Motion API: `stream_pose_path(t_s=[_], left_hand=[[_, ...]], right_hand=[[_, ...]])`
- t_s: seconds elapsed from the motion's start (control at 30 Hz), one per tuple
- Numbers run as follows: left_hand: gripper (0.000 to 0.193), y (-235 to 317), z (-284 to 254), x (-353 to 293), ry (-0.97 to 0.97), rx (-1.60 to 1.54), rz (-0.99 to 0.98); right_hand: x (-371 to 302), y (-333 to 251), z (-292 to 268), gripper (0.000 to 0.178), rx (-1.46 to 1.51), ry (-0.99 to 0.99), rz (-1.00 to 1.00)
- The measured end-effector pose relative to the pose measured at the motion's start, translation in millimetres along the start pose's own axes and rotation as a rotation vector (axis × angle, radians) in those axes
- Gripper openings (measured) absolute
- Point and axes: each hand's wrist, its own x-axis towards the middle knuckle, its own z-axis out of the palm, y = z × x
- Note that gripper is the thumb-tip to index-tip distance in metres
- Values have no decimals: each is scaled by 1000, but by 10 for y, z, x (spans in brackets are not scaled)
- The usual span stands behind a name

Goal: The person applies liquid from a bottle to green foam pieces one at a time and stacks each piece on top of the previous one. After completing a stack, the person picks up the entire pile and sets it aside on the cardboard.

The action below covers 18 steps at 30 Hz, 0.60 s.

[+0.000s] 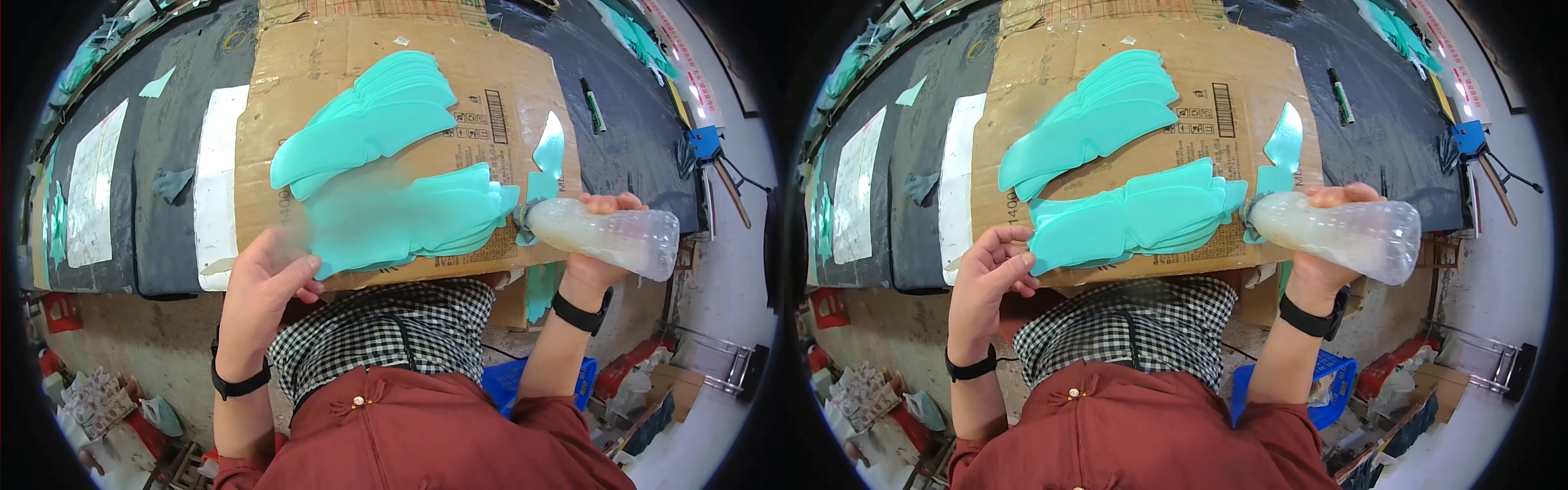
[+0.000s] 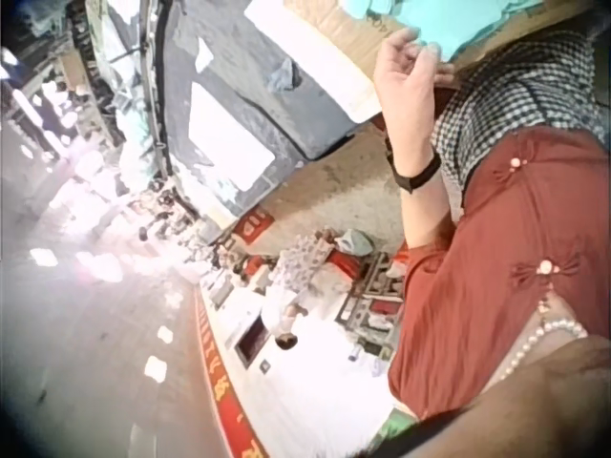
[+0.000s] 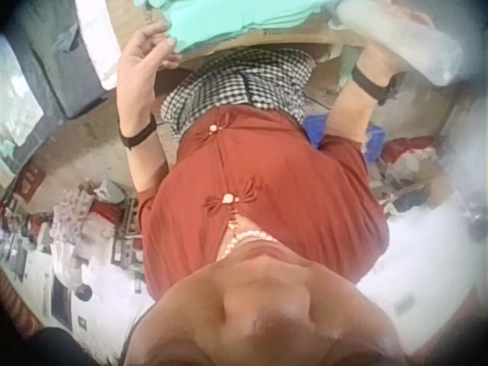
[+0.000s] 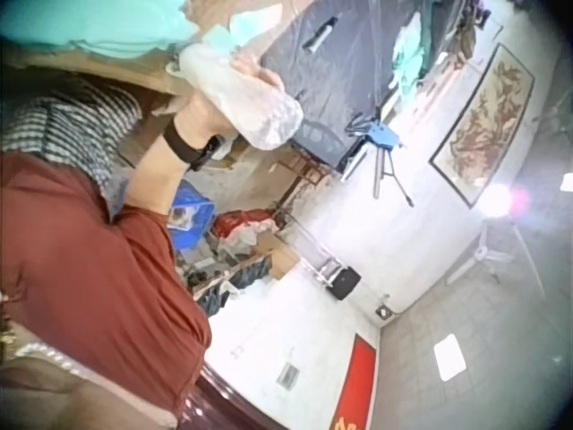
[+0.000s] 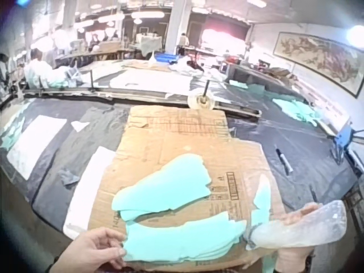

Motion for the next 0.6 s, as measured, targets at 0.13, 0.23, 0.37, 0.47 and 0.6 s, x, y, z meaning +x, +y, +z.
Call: stream_pose_path(t_s=[0.13, 0.23, 0.37, 0.47, 0.6], left_hand=[[51, 313, 225, -35, -13, -63, 29], [48, 396, 256, 35, -110, -68, 9], [46, 444, 165, 23, -175, -39, 115], [46, 684, 330, -128, -264, -8, 256], [40, 643, 337, -173, -42, 556, 843]], right_hand=[[24, -19, -269, 39, 384, -14, 184], [57, -62, -357, 35, 455, -29, 215], [144, -87, -372, 23, 503, -93, 250], [148, -235, -462, 19, 445, -34, 192], [190, -396, -427, 17, 467, -1, 133]])
